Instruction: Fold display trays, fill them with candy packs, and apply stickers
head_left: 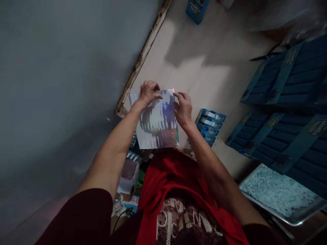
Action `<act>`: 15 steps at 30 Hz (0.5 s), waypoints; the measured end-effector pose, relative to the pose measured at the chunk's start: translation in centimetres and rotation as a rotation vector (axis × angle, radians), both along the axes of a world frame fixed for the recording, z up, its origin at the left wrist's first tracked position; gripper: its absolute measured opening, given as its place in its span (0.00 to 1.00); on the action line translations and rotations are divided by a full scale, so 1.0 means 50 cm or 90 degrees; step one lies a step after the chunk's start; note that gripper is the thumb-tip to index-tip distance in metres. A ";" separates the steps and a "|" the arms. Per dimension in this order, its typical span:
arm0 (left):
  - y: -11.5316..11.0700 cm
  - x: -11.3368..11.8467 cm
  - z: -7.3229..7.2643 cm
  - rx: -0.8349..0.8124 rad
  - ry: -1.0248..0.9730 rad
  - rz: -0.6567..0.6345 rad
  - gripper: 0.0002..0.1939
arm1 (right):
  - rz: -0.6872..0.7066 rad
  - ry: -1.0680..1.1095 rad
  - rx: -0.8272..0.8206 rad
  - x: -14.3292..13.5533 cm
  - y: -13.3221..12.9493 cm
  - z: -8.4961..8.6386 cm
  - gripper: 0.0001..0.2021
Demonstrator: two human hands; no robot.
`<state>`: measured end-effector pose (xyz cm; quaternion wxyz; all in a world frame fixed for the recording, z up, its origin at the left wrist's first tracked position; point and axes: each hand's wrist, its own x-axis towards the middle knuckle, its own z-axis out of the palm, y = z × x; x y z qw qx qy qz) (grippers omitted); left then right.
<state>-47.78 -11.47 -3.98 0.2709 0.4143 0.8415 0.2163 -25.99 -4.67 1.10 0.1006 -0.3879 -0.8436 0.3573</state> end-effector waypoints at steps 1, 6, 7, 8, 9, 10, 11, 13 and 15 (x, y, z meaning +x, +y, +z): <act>-0.003 0.005 -0.003 0.018 -0.021 0.016 0.19 | 0.021 -0.028 0.021 -0.031 0.005 -0.019 0.21; -0.024 0.011 0.009 0.070 -0.134 0.040 0.10 | 0.100 -0.128 0.049 -0.095 0.059 -0.077 0.14; -0.027 0.009 0.011 0.070 -0.136 0.038 0.08 | 0.108 -0.142 0.042 -0.097 0.072 -0.083 0.14; -0.030 0.006 0.012 0.066 -0.135 0.040 0.07 | 0.115 -0.156 0.036 -0.097 0.084 -0.086 0.15; -0.032 0.005 0.012 0.058 -0.134 0.049 0.06 | 0.119 -0.170 0.037 -0.096 0.094 -0.088 0.16; -0.032 0.004 0.010 0.049 -0.134 0.063 0.05 | 0.123 -0.181 0.049 -0.095 0.101 -0.087 0.16; -0.031 0.005 0.008 0.040 -0.136 0.078 0.05 | 0.129 -0.185 0.071 -0.094 0.104 -0.085 0.17; -0.026 0.009 0.002 0.026 -0.149 0.099 0.05 | 0.151 -0.175 0.130 -0.092 0.098 -0.078 0.17; -0.018 0.014 -0.001 0.019 -0.169 0.102 0.06 | 0.176 -0.155 0.171 -0.091 0.080 -0.073 0.18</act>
